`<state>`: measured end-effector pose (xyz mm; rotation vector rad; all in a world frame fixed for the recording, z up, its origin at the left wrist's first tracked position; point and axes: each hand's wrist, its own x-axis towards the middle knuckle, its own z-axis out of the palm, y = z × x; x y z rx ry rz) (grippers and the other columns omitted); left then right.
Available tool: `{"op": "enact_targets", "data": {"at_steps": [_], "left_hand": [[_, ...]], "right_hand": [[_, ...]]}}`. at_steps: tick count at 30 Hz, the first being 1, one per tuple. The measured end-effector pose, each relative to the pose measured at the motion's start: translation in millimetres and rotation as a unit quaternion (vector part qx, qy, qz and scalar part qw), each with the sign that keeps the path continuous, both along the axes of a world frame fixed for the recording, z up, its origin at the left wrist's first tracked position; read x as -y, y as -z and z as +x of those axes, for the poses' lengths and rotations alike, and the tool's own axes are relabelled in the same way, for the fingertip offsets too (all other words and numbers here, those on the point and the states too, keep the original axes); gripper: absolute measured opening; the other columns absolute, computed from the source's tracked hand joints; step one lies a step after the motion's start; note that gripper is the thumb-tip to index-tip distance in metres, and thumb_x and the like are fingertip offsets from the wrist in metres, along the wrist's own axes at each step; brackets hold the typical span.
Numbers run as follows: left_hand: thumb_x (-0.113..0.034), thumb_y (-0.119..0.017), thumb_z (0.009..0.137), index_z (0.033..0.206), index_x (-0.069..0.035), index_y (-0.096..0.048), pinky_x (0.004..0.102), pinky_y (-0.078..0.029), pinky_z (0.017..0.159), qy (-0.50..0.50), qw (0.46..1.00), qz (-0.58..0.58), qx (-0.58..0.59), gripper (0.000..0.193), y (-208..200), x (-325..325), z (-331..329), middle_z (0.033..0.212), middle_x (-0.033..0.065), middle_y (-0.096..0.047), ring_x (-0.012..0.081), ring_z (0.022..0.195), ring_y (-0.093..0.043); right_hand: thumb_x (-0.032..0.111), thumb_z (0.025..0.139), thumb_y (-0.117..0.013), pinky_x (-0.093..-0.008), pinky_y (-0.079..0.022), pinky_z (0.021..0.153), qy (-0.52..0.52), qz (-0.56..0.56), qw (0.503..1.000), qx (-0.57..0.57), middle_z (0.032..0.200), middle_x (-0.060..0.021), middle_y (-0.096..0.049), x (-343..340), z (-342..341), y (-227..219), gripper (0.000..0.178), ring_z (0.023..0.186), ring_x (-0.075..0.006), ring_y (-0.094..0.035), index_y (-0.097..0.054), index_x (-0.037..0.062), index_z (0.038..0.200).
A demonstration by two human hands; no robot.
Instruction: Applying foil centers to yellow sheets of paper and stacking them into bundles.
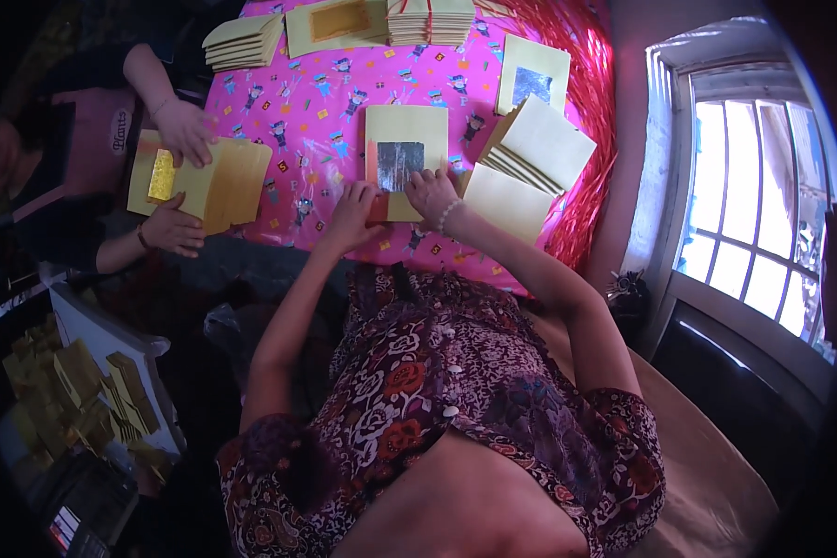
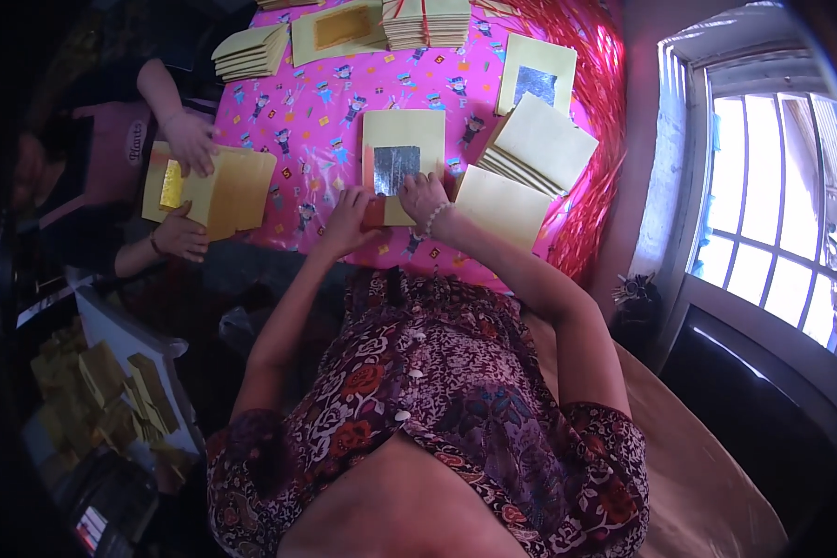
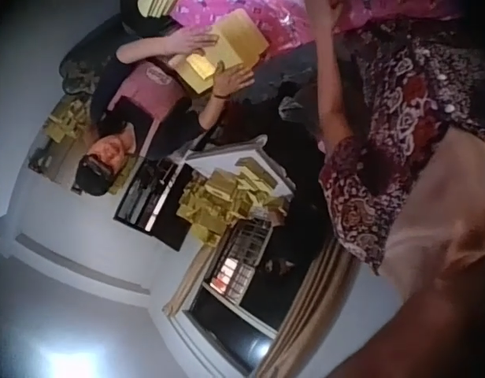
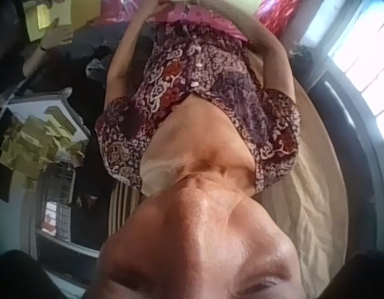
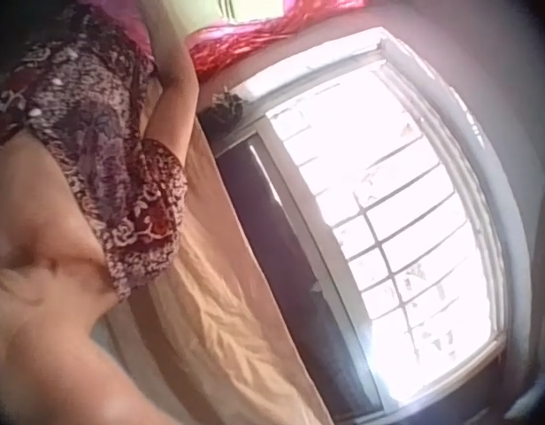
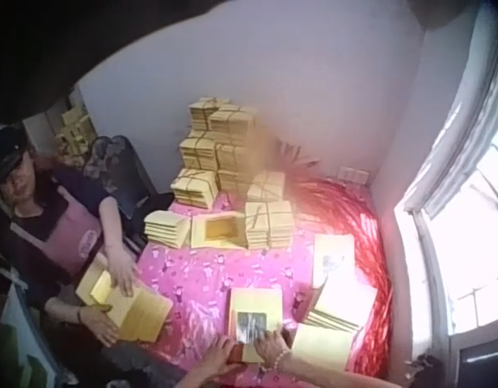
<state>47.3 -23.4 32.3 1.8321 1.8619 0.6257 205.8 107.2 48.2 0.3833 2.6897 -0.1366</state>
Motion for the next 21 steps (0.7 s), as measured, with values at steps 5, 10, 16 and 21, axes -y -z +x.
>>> {"op": "enact_targets", "data": {"at_steps": [5,10,16,21], "left_hand": [[-0.008,-0.073,0.060,0.110,-0.006,-0.048,0.0408,-0.040,0.092,-0.018,1.000,-0.024,-0.001,0.055,8.2,-0.5,-1.1,0.112,0.0130,-0.044,0.0337,0.107,-0.044],[-0.007,-0.070,0.063,0.106,-0.005,-0.049,0.0409,-0.042,0.089,-0.005,1.000,-0.008,-0.011,0.049,6.8,-1.7,-2.9,0.111,0.0137,-0.045,0.0337,0.106,-0.046],[-0.007,-0.072,0.061,0.107,-0.005,-0.051,0.0398,-0.042,0.090,0.011,1.000,-0.002,-0.007,0.050,14.4,-3.4,-8.2,0.111,0.0127,-0.045,0.0328,0.107,-0.045],[-0.009,-0.076,0.059,0.106,-0.005,-0.053,0.0372,-0.042,0.090,0.036,0.996,-0.048,0.062,0.053,8.2,-11.5,-19.5,0.109,0.0113,-0.046,0.0304,0.106,-0.048]], "right_hand": [[0.033,0.060,-0.076,-0.0363,-0.042,0.078,0.002,0.013,0.999,-0.030,0.100,-0.0084,-0.050,2.5,-1.2,12.6,0.059,0.097,-0.0244,-0.050,-0.053,0.0049,0.106],[0.024,0.063,-0.072,-0.0353,-0.044,0.075,0.010,0.019,0.998,-0.067,0.099,-0.0086,-0.050,0.6,0.4,17.7,0.055,0.095,-0.0239,-0.051,-0.052,0.0049,0.110],[0.026,0.060,-0.076,-0.0369,-0.048,0.076,-0.010,-0.010,0.999,-0.041,0.097,-0.0103,-0.051,-3.6,-3.1,14.3,0.066,0.093,-0.0249,-0.054,-0.049,0.0033,0.116],[0.036,0.057,-0.080,-0.0387,-0.052,0.074,-0.037,-0.097,0.994,0.021,0.107,-0.0159,-0.054,-21.3,-7.6,15.0,0.066,0.094,-0.0292,-0.059,-0.057,0.0019,0.109]]}}
